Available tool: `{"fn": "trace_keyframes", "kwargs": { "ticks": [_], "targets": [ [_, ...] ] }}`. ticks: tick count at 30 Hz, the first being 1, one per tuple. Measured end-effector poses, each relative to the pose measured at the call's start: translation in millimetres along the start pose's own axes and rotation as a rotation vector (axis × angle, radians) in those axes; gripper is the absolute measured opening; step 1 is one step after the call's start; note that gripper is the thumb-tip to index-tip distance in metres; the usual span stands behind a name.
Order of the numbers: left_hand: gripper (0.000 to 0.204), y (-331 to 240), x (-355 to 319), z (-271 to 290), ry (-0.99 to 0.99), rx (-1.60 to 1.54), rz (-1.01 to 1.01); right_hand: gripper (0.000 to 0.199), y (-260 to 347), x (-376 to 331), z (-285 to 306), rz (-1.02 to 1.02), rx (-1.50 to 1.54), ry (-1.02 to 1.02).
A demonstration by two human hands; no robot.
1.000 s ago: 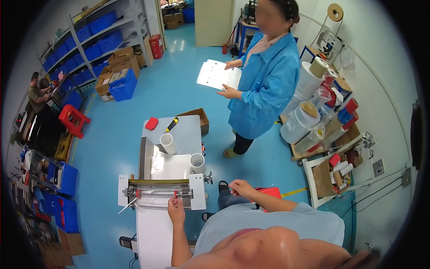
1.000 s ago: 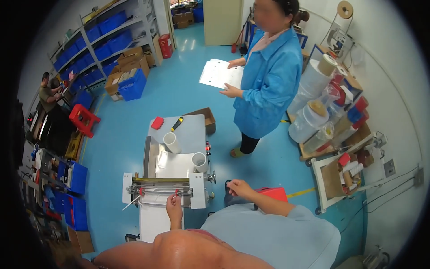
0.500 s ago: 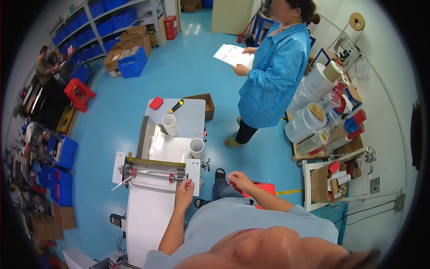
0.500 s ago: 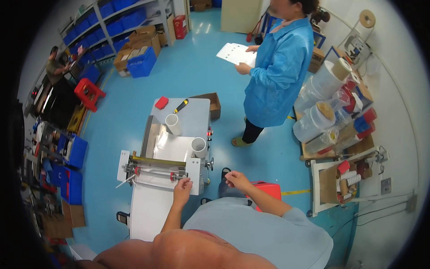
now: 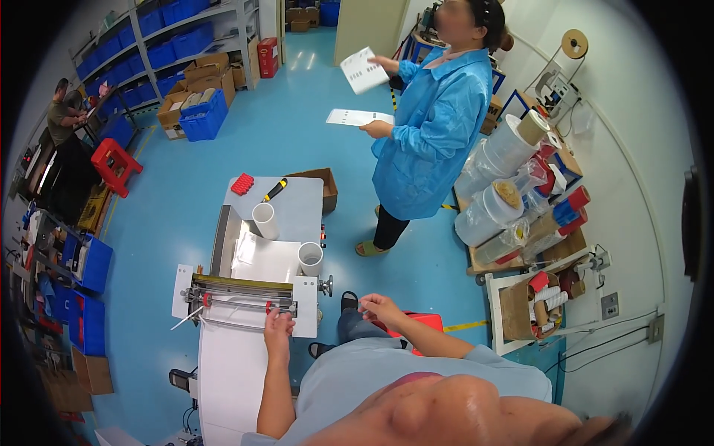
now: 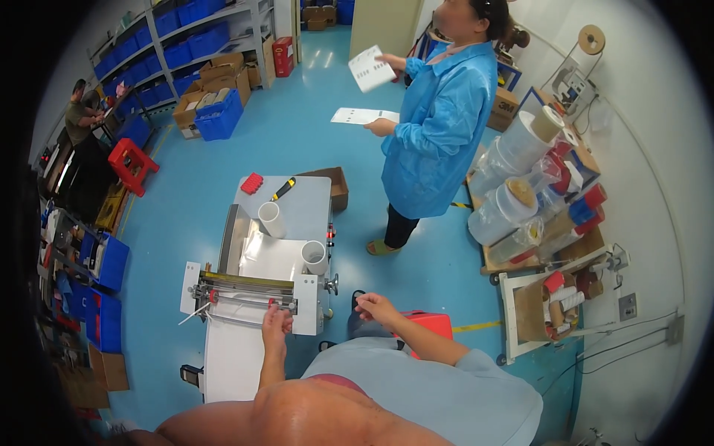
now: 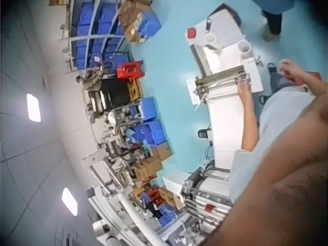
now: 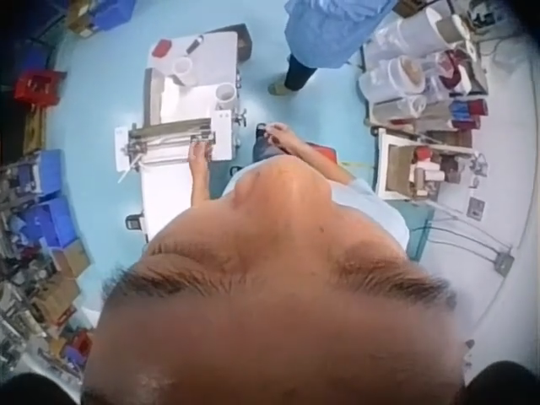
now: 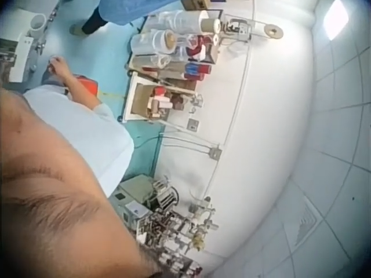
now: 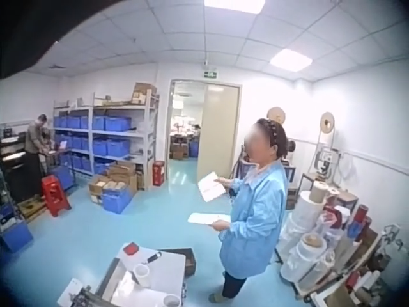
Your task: Operating and managing a production machine to process film rolls on a manufacturing line.
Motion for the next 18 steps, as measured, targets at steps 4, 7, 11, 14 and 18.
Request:
{"fn": "trace_keyframes", "kwargs": {
  "ticks": [4,7,11,14,18],
  "targets": [
    [0.025,-13.9,11.6,11.7,0.056,-0.186,0.110,0.020,1.5,-2.7,-0.3,0.021,0.084,-0.008],
    [0.025,-10.7,13.9,16.1,0.033,-0.143,0.106,0.020,-1.4,-1.2,3.7,0.001,0.055,-0.019],
    [0.022,7.9,10.0,15.1,0.042,-0.106,0.125,0.024,-22.8,10.8,31.6,0.043,0.017,-0.093],
    [0.018,18.3,7.0,17.5,0.026,-0.085,0.138,0.023,-47.1,18.1,69.2,0.059,-0.188,-0.210],
    [0.013,24.5,17.1,45.0,-0.079,0.163,-0.044,0.021,-111.0,9.5,134.0,-0.154,-0.285,-0.349]
  ]
}}
Point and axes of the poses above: each hand's wrist, its own x-axis towards the middle knuckle, its own z-axis out of the back of the hand, y = z × x, the point moved 5 cm from there along x, towards the middle knuckle, and after that the axes turned 1 degree about -z, right-handed, at the moved point
